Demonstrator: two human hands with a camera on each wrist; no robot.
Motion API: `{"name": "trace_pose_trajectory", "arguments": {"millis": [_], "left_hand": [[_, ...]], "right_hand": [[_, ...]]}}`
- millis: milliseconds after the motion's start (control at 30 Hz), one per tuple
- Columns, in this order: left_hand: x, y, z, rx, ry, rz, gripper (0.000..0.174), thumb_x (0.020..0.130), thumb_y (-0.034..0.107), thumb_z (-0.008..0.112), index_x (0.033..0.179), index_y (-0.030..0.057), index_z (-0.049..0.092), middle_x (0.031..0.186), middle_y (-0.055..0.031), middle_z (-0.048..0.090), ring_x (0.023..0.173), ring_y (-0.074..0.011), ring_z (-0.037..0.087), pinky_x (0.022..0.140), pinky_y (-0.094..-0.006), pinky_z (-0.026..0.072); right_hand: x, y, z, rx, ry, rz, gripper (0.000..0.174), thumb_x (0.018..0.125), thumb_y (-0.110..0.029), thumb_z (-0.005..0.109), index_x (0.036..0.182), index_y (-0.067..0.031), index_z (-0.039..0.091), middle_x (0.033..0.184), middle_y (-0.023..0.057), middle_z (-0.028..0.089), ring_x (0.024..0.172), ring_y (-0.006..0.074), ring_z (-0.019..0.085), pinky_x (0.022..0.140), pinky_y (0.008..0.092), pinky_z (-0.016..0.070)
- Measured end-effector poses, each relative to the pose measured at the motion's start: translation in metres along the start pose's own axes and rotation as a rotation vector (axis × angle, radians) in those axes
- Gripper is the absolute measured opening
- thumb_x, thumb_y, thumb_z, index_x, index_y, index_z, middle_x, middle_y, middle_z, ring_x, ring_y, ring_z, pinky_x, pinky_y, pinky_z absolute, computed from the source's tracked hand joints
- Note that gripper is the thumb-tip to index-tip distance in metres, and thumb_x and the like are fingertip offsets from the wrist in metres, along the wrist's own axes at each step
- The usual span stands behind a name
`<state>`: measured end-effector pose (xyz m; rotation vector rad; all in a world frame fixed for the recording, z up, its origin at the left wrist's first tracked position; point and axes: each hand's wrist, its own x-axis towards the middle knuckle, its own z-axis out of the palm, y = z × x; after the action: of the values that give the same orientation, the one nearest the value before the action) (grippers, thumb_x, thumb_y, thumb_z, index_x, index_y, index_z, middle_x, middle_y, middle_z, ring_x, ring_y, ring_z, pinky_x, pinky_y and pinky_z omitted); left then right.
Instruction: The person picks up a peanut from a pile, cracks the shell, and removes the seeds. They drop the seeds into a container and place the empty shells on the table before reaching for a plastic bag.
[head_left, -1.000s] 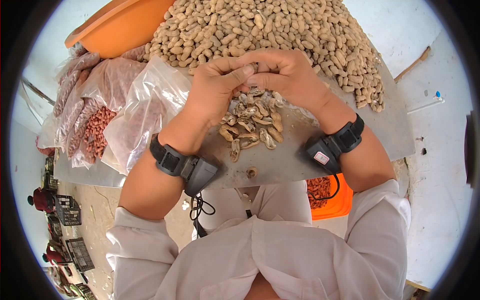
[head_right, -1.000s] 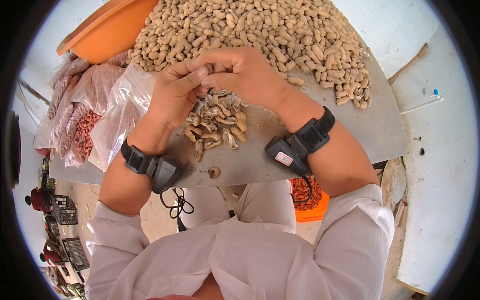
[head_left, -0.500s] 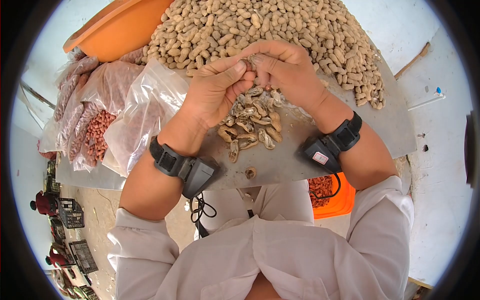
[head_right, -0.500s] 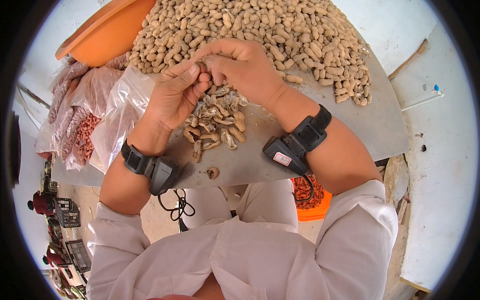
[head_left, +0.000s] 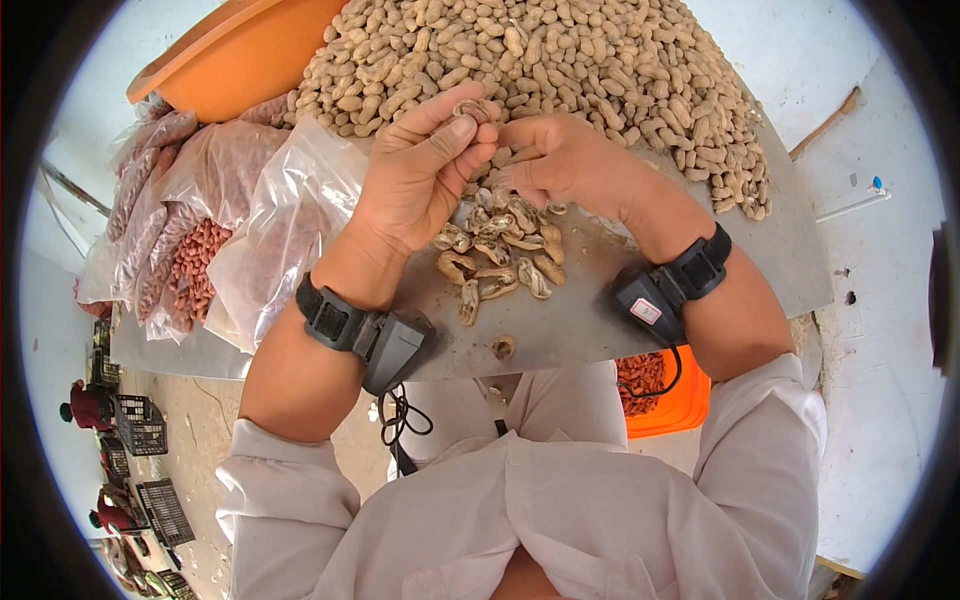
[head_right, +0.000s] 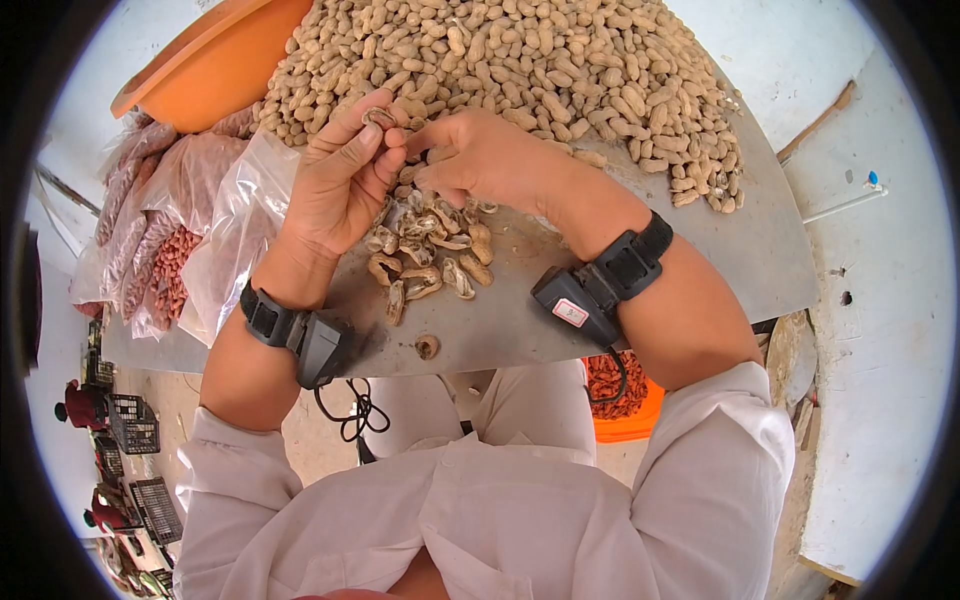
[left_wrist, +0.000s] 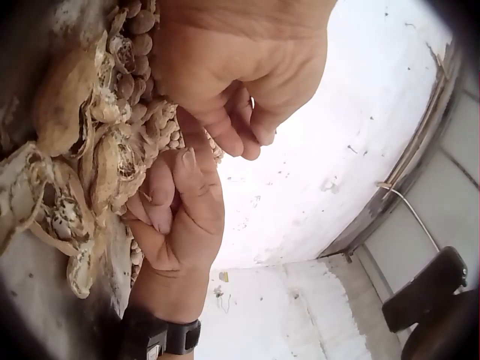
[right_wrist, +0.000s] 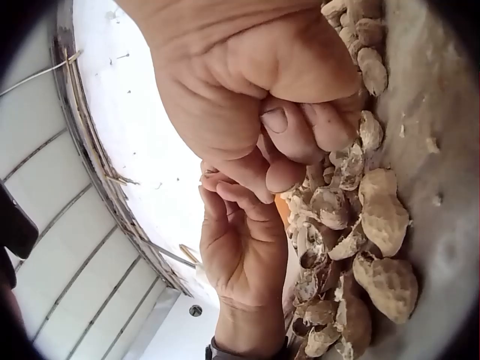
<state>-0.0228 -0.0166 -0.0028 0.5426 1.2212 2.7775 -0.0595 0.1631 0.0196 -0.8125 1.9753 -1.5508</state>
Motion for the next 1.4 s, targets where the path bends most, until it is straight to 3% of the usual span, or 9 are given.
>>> {"name": "trace_pose_trajectory", "arguments": {"millis": [233,333,433,533,633,833,1133,1333,1400], "left_hand": [[-0.001,0.000,-0.002,0.005,-0.021,-0.004,0.027,0.087,-0.003,0.051,0.115,-0.0037,0.054,0.105,-0.0152,0.060,0.092,-0.0190,0.063,0.080,-0.0241,0.0543],[-0.001,0.000,0.001,0.035,0.008,-0.005,0.027,0.087,-0.003,0.051,0.114,-0.0047,0.054,0.103,-0.0155,0.061,0.090,-0.0189,0.063,0.079,-0.0238,0.0546],[-0.001,0.000,0.004,0.074,0.051,-0.019,0.025,0.087,-0.003,0.052,0.112,-0.0056,0.055,0.100,-0.0153,0.062,0.088,-0.0187,0.064,0.078,-0.0232,0.0549],[-0.001,-0.003,0.004,0.151,0.088,-0.047,0.025,0.087,-0.002,0.053,0.112,-0.0057,0.055,0.097,-0.0145,0.063,0.087,-0.0185,0.064,0.075,-0.0230,0.0554],[0.000,-0.003,0.001,0.184,0.119,-0.067,0.024,0.086,-0.001,0.055,0.110,-0.0060,0.056,0.095,-0.0138,0.064,0.085,-0.0184,0.065,0.074,-0.0232,0.0558],[0.001,-0.004,0.002,0.223,0.167,-0.112,0.020,0.087,0.005,0.056,0.105,-0.0043,0.060,0.093,-0.0118,0.064,0.079,-0.0172,0.065,0.072,-0.0250,0.0567],[0.001,-0.006,0.001,0.259,0.206,-0.103,0.022,0.089,0.005,0.055,0.108,-0.0050,0.059,0.095,-0.0116,0.064,0.078,-0.0154,0.064,0.072,-0.0238,0.0553],[0.001,-0.007,0.002,0.277,0.207,-0.084,0.022,0.088,0.003,0.055,0.108,-0.0055,0.059,0.095,-0.0110,0.064,0.077,-0.0154,0.064,0.072,-0.0233,0.0548],[0.000,-0.007,0.004,0.342,0.228,-0.077,0.022,0.087,0.003,0.055,0.107,-0.0055,0.059,0.095,-0.0106,0.064,0.078,-0.0153,0.063,0.072,-0.0232,0.0546]], "right_hand": [[0.006,0.009,-0.007,0.114,0.095,-0.065,0.023,0.081,-0.011,0.060,0.100,0.0012,0.061,0.062,0.0003,0.053,0.054,0.0061,0.046,0.046,0.0201,0.0316],[0.006,0.012,-0.004,0.277,0.249,-0.204,0.022,0.080,-0.009,0.061,0.100,-0.0012,0.062,0.063,-0.0010,0.053,0.055,0.0044,0.046,0.045,0.0191,0.0328],[0.004,0.005,-0.002,0.237,0.326,-0.380,0.023,0.078,-0.009,0.063,0.101,-0.0050,0.063,0.059,-0.0039,0.051,0.053,0.0030,0.044,0.044,0.0187,0.0332],[0.003,0.009,-0.004,-0.170,0.370,-0.562,0.022,0.076,-0.011,0.066,0.098,-0.0083,0.065,0.053,-0.0049,0.047,0.048,0.0033,0.041,0.043,0.0203,0.0323],[0.000,0.005,-0.001,-0.338,0.413,-0.511,0.019,0.074,-0.013,0.069,0.092,-0.0088,0.066,0.049,-0.0029,0.044,0.044,0.0053,0.038,0.043,0.0224,0.0321],[0.003,0.008,-0.001,-0.385,0.466,-0.458,0.019,0.071,-0.017,0.071,0.087,-0.0085,0.066,0.047,-0.0004,0.043,0.043,0.0086,0.038,0.042,0.0248,0.0321],[0.005,0.011,0.000,-0.472,0.490,-0.455,0.015,0.072,-0.016,0.067,0.082,-0.0047,0.065,0.056,0.0045,0.052,0.048,0.0104,0.048,0.047,0.0261,0.0396],[0.005,0.009,0.001,-0.375,0.438,-0.345,0.015,0.073,-0.016,0.066,0.080,-0.0033,0.064,0.061,0.0039,0.056,0.052,0.0118,0.051,0.049,0.0260,0.0415],[0.003,0.009,0.002,-0.409,0.413,-0.399,0.012,0.078,-0.013,0.065,0.084,-0.0030,0.063,0.055,-0.0014,0.048,0.049,0.0064,0.048,0.046,0.0227,0.0391]]}}
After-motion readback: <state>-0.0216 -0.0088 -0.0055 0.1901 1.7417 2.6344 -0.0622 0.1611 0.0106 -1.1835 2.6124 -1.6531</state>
